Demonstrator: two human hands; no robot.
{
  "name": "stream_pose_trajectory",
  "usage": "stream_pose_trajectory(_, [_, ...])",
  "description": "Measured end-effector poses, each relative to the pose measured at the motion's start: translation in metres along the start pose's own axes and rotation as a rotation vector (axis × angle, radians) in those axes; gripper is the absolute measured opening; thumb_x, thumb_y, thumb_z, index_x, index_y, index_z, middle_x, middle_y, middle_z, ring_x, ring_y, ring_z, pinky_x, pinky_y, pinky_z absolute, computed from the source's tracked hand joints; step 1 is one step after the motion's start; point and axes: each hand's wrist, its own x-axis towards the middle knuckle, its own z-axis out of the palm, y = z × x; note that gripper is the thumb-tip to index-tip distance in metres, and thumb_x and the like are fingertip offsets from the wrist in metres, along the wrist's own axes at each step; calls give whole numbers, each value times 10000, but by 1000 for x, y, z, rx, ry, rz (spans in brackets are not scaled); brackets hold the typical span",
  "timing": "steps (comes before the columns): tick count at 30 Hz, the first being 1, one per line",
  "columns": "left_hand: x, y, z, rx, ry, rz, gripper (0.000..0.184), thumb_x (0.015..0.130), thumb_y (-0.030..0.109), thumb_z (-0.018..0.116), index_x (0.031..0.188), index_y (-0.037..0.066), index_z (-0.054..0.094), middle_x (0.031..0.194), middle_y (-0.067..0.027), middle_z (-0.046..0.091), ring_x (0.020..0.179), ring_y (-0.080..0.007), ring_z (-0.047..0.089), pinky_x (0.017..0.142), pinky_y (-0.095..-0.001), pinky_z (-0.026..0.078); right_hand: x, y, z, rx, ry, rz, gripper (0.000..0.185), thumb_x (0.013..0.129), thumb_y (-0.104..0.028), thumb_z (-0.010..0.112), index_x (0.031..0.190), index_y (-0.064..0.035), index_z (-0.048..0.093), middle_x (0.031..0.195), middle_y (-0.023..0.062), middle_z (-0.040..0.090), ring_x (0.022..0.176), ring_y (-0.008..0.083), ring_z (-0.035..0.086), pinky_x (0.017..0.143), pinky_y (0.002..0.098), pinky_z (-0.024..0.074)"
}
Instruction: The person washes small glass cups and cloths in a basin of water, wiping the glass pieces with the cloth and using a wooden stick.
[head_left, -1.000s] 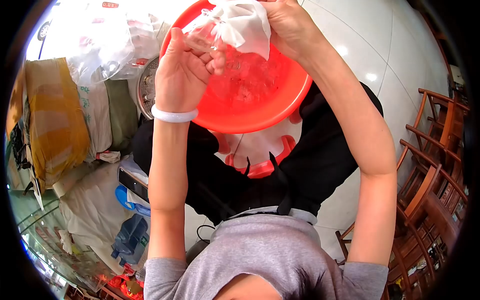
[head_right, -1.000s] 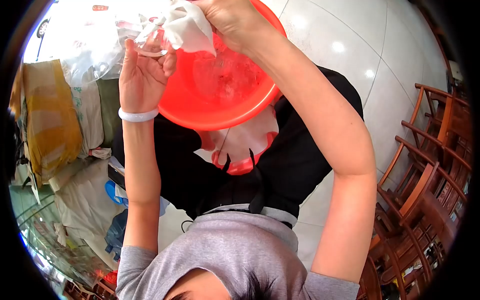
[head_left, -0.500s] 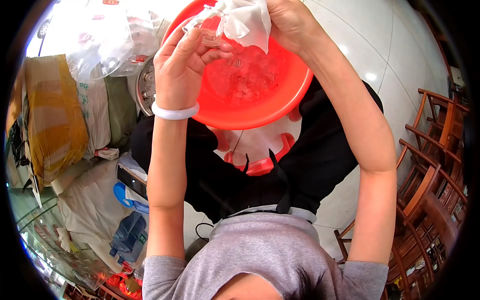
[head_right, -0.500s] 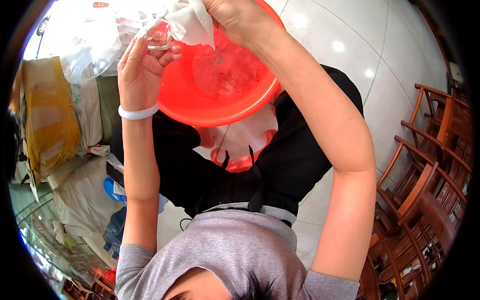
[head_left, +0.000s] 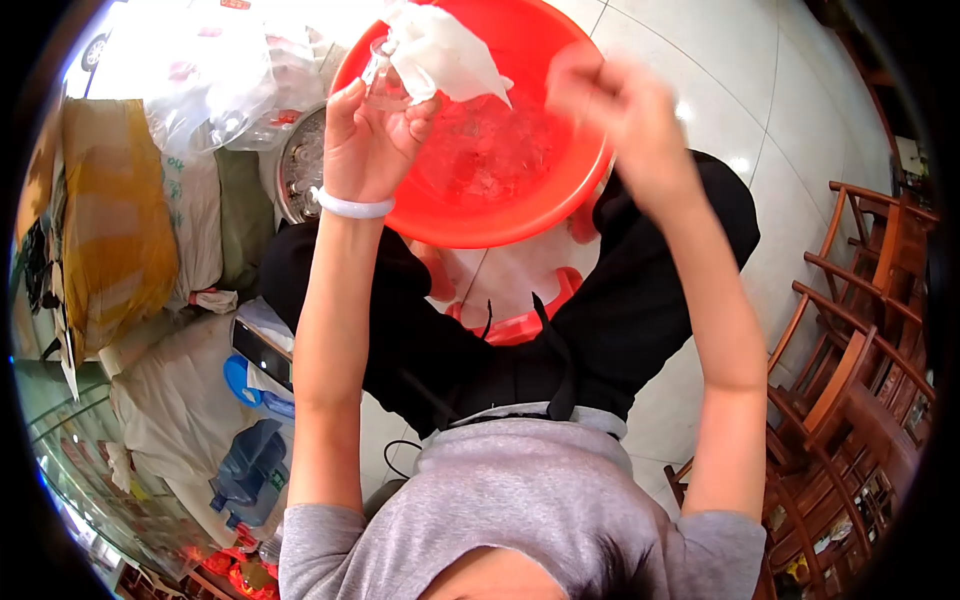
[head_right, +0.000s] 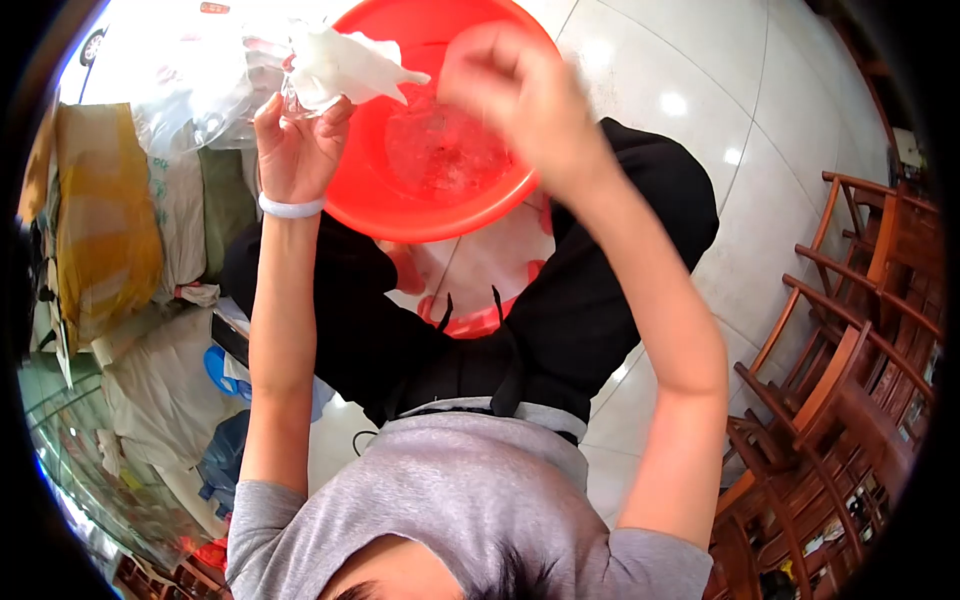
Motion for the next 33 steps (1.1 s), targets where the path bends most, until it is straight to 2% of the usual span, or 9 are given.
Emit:
stream_pose_trajectory(2, [-8, 0, 1, -12, 26, -6, 427, 815, 263, 539, 1157, 21, 462, 1083, -115, 515, 799, -211, 503, 673, -260, 485, -57, 7, 15, -54, -348, 184, 129, 760, -129, 606, 832, -26, 578, 758, 55, 587, 756, 153, 578, 722, 289, 456])
stream_pose_trajectory(3, [-12, -2, 2, -27, 53, -21, 409, 815, 260, 542, 1144, 28, 472, 1086, -115, 514, 801, -209, 499, 660, -257, 484, -82, 11, 19, -197, -572, 66, 124, 738, -131, 608, 806, -30, 584, 772, 96, 587, 732, 202, 585, 701, 309, 464])
stream_pose_trajectory(6, [-22, -6, 3, -69, 44, -23, 394, 817, 257, 544, 1133, 30, 485, 1077, -122, 522, 796, -210, 509, 650, -260, 487, -160, 21, 37, -267, -844, -16, 82, 717, -100, 597, 753, -30, 577, 737, 130, 573, 725, 300, 579, 645, 387, 468])
stream_pose_trajectory(8, [-29, -11, 19, -17, 95, 6, 379, 821, 257, 542, 1118, 25, 498, 1062, -134, 532, 792, -217, 526, 660, -262, 486, -185, 8, 40, -258, -908, 109, 79, 720, -87, 591, 749, -16, 570, 722, 134, 563, 716, 313, 575, 636, 404, 468])
stream_pose_trajectory(20, [-55, -31, 76, 91, 54, -54, 365, 823, 272, 542, 1054, -10, 520, 943, -133, 580, 793, -217, 578, 671, -253, 511, -221, -14, 47, -701, -1021, -38, 325, 689, -198, 696, 907, 7, 568, 819, 136, 547, 802, 313, 547, 687, 393, 453])
stream_pose_trajectory(24, [-66, -30, 90, 105, 41, -49, 354, 820, 287, 549, 1020, -3, 512, 904, -125, 573, 794, -217, 582, 676, -248, 511, -209, -10, 50, -706, -1188, 188, 492, 637, -338, 683, 952, 21, 565, 904, 157, 568, 849, 302, 554, 732, 387, 449])
stream_pose_trajectory(28, [-78, -26, 96, 112, 55, -39, 345, 825, 280, 546, 999, -14, 501, 887, -131, 567, 792, -222, 588, 677, -269, 525, -204, -26, 42, -567, -1051, 233, 473, 589, -329, 647, 869, 48, 597, 871, 175, 609, 799, 305, 588, 713, 386, 466])
stream_pose_trajectory(29, [-81, -24, 97, 124, 51, -31, 342, 824, 272, 547, 999, -17, 498, 892, -136, 564, 794, -224, 588, 675, -268, 525, -210, -24, 40, -507, -968, 139, 397, 596, -284, 657, 837, 27, 607, 730, 121, 587, 669, 275, 562, 613, 344, 450])
stream_pose_trajectory(33, [-86, -24, 102, 124, 20, -7, 332, 824, 253, 544, 1005, -20, 490, 904, -146, 555, 773, -225, 587, 672, -260, 527, -222, -28, 55, -472, -929, -120, 355, 603, -247, 681, 793, 36, 583, 744, 150, 583, 682, 303, 572, 606, 357, 459])
